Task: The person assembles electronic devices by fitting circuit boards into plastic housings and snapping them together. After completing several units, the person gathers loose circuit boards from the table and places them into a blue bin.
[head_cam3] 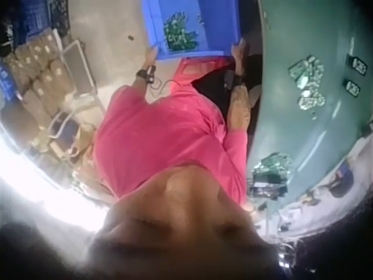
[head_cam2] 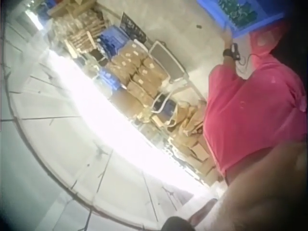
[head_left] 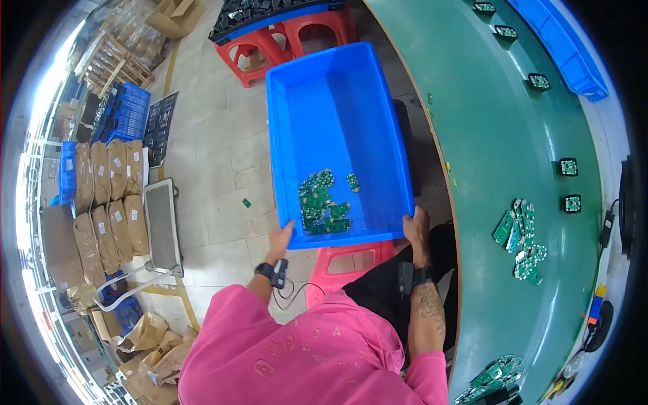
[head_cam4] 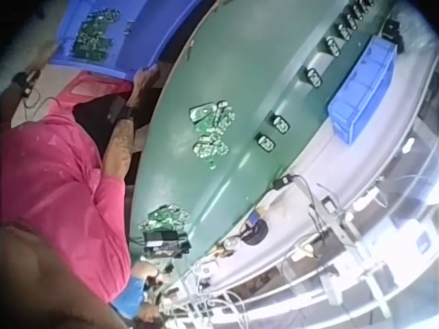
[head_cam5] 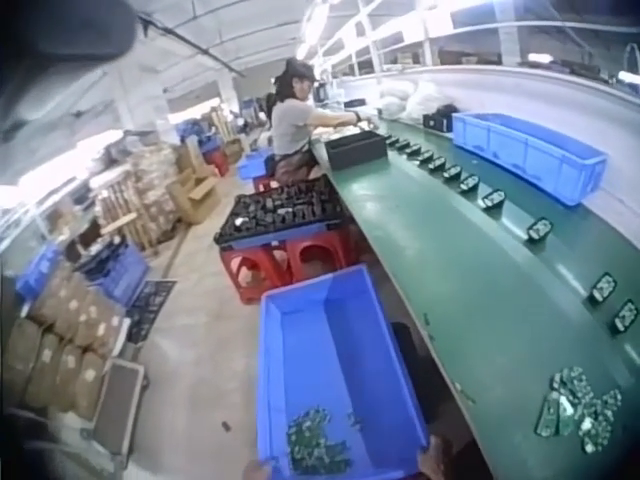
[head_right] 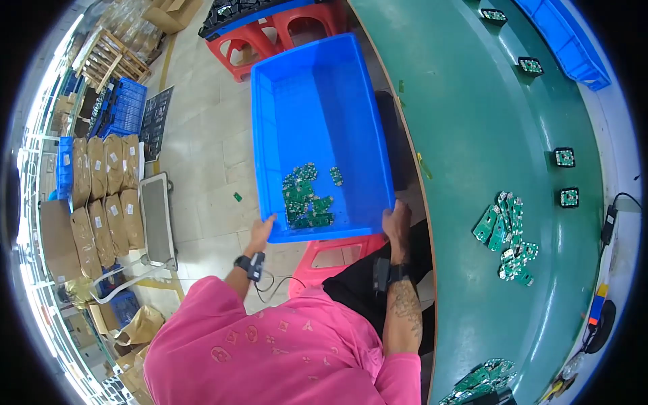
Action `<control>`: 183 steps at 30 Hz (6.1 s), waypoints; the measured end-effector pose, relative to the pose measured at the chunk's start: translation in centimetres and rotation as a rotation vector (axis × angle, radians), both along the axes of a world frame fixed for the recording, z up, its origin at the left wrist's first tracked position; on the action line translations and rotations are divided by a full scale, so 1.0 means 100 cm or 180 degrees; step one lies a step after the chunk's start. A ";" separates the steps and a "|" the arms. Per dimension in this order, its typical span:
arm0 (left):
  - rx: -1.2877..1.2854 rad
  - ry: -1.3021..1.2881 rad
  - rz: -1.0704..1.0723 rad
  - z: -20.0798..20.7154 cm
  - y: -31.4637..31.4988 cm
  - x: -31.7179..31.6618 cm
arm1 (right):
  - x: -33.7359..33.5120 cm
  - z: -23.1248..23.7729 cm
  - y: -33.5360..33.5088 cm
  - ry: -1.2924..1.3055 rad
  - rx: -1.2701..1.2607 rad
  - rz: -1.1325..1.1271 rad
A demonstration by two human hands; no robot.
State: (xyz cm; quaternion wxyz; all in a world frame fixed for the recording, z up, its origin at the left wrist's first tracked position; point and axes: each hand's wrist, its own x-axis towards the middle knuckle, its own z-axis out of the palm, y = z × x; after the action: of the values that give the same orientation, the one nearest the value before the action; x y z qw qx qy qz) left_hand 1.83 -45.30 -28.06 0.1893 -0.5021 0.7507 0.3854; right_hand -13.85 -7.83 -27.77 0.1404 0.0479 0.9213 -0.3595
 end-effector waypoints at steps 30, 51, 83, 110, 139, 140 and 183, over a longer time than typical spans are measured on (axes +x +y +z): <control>0.0995 0.2859 0.1275 0.049 0.032 0.065 | 0.088 0.233 -0.015 0.0238 0.0094 0.0143; -0.1259 0.2089 -0.4109 0.069 0.025 -0.045 | 0.145 0.222 0.000 0.1485 -0.0067 0.0439; -0.1274 0.1938 -0.3616 0.025 0.090 0.006 | 0.149 0.218 -0.009 0.1625 0.0053 0.0532; -0.0008 0.0725 -0.5142 0.039 0.083 0.007 | 0.143 0.213 -0.020 0.1711 0.0083 0.0428; 0.0258 0.1555 -0.4220 0.023 0.097 0.004 | 0.137 0.213 -0.031 0.1675 0.0395 0.0363; 0.0259 0.1539 -0.4210 0.017 0.094 0.006 | 0.137 0.214 -0.034 0.1670 0.0409 0.0405; 0.3807 0.2156 -0.1502 0.289 0.127 -0.110 | 0.119 0.197 -0.037 0.1611 0.0393 0.0164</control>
State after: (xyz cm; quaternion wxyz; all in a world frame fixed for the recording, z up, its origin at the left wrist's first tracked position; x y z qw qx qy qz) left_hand -9.20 -32.56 0.82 0.2668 0.0095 0.5173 0.8131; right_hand -1.91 -11.50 -8.09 -0.0887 -0.0585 0.9482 -0.2995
